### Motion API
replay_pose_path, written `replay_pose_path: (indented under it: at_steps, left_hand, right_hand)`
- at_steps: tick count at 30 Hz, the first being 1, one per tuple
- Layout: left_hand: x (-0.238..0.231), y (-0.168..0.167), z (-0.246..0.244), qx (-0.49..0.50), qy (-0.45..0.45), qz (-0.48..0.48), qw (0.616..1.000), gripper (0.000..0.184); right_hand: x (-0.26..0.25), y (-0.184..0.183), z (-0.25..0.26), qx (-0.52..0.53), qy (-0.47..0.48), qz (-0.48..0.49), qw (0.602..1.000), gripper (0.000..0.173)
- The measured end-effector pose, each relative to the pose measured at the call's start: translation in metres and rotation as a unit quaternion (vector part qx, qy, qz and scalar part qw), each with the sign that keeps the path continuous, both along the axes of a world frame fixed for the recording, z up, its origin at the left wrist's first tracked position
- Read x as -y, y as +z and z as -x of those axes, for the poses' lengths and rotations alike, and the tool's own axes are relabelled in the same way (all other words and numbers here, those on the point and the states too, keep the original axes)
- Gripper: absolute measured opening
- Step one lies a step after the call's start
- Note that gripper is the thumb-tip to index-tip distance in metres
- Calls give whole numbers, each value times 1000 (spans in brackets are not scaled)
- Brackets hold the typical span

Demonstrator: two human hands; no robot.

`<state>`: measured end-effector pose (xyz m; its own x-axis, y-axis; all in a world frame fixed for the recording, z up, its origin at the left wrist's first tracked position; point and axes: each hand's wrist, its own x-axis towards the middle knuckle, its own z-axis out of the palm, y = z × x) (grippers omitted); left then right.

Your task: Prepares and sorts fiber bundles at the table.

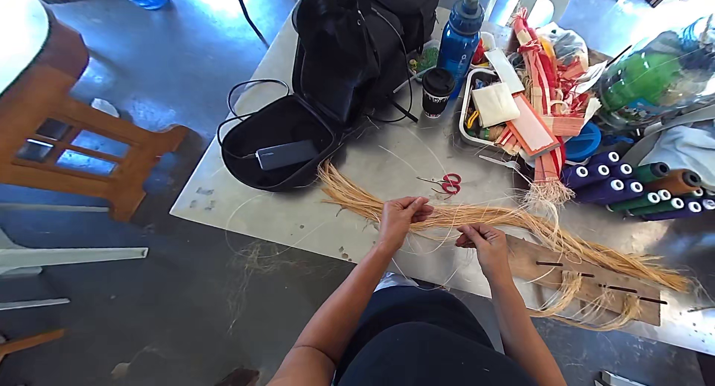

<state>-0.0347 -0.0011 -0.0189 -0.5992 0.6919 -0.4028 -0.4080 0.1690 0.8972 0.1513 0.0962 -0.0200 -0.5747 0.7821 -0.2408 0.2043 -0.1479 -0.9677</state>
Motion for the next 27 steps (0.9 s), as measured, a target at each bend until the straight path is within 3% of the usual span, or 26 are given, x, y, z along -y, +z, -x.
replay_pose_path:
  at_steps: [11, 18, 23, 27]
  left_hand:
    - [27, -9, 26, 99, 55, -2, 994, 26]
    - [25, -40, 12, 236, 37, -18, 971, 25]
    - [21, -57, -2, 315, 46, -27, 948, 27]
    - [21, -57, -4, 344, 49, -16, 938, 23]
  right_hand:
    - [-13, -13, -3, -50, -99, 107, 988, 23]
    - [-13, -25, -2, 33, 15, 125, 992, 24]
    - [-7, -49, 2, 38, -92, 106, 989, 22]
    - [-3, -56, 3, 30, -118, 78, 990, 25]
